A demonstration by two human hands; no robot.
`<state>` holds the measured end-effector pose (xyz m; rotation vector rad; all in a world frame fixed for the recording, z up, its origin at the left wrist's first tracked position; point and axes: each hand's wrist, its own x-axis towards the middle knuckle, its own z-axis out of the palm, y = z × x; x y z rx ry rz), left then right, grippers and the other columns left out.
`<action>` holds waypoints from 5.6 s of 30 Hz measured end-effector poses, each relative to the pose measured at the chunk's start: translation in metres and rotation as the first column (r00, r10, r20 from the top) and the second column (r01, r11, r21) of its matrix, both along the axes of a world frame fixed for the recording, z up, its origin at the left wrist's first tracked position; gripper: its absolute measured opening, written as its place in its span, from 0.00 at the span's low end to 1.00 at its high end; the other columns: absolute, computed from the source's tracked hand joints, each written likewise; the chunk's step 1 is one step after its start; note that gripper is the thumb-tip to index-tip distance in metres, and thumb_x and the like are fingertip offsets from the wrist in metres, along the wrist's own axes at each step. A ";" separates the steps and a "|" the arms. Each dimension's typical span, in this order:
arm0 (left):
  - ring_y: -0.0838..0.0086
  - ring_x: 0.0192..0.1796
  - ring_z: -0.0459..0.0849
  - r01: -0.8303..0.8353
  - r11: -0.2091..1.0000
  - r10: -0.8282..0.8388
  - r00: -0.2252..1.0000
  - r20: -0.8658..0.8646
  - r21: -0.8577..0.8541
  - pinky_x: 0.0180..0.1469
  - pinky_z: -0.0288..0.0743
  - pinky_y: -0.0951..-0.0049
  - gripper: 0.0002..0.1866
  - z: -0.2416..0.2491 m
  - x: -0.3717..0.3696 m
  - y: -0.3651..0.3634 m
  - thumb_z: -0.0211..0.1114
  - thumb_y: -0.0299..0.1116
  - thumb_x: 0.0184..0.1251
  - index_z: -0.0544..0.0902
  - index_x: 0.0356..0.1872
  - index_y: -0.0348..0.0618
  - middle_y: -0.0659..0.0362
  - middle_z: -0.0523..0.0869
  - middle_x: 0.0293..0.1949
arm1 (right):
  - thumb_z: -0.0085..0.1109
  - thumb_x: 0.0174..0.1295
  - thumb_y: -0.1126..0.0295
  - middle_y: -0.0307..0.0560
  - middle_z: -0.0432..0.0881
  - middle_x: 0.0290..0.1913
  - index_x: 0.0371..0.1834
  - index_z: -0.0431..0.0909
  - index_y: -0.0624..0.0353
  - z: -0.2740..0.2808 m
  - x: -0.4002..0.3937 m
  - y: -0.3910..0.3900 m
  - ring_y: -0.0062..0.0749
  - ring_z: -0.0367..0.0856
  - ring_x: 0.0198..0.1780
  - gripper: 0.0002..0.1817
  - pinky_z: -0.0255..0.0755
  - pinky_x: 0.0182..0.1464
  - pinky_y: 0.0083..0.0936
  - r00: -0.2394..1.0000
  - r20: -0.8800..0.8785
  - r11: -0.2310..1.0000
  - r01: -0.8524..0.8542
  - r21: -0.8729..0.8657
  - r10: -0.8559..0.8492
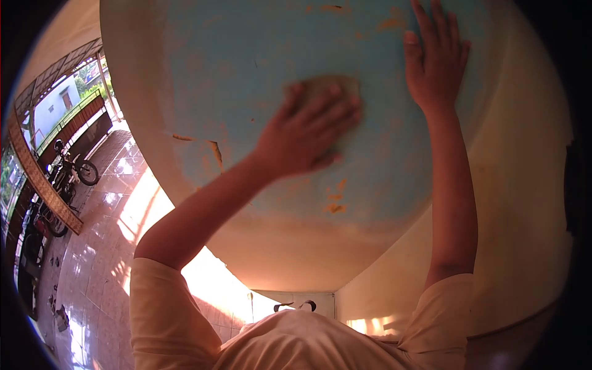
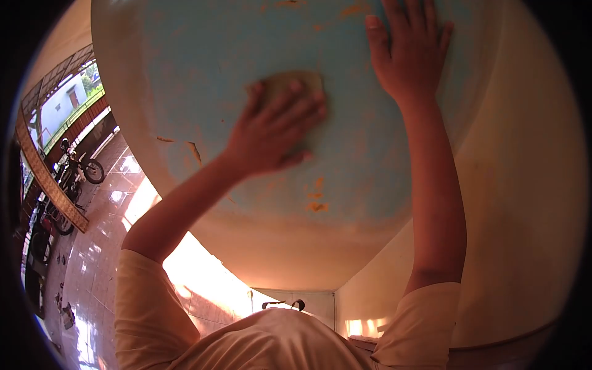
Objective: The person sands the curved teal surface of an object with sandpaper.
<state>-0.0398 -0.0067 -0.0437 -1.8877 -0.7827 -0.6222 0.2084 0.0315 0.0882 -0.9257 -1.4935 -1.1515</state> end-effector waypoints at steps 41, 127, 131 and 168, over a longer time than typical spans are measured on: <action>0.56 0.84 0.58 -0.053 0.963 0.024 0.993 0.112 0.264 0.81 0.47 0.38 0.38 0.132 -0.069 0.000 0.63 0.55 0.67 0.69 0.79 0.63 0.59 0.62 0.82 | 0.55 0.67 0.35 0.48 0.62 0.82 0.83 0.59 0.52 0.019 0.031 0.030 0.47 0.55 0.84 0.48 0.46 0.82 0.56 0.979 0.151 0.969 -0.166 0.183 0.139; 0.54 0.86 0.46 -0.228 0.933 0.107 0.914 0.392 0.277 0.84 0.34 0.42 0.37 0.173 0.011 0.000 0.51 0.58 0.75 0.64 0.81 0.54 0.54 0.55 0.84 | 0.57 0.71 0.43 0.46 0.64 0.82 0.81 0.63 0.52 -0.021 -0.002 0.006 0.53 0.56 0.83 0.40 0.47 0.81 0.56 0.963 0.225 0.988 -0.153 0.012 0.146; 0.54 0.86 0.46 -0.227 0.926 0.100 0.918 0.384 0.300 0.84 0.34 0.42 0.37 0.172 0.009 0.003 0.51 0.58 0.76 0.64 0.81 0.54 0.54 0.55 0.84 | 0.56 0.71 0.43 0.53 0.63 0.81 0.80 0.62 0.56 0.006 0.013 0.008 0.58 0.56 0.82 0.41 0.45 0.82 0.57 0.979 0.174 0.991 -0.122 0.054 0.111; 0.53 0.86 0.44 -0.255 0.928 0.140 0.913 0.383 0.270 0.84 0.34 0.41 0.37 0.170 0.014 0.000 0.51 0.57 0.76 0.63 0.81 0.54 0.53 0.53 0.85 | 0.62 0.66 0.47 0.42 0.72 0.77 0.75 0.71 0.51 -0.011 0.013 0.009 0.51 0.65 0.78 0.37 0.55 0.79 0.57 0.948 0.253 0.974 -0.215 0.068 0.192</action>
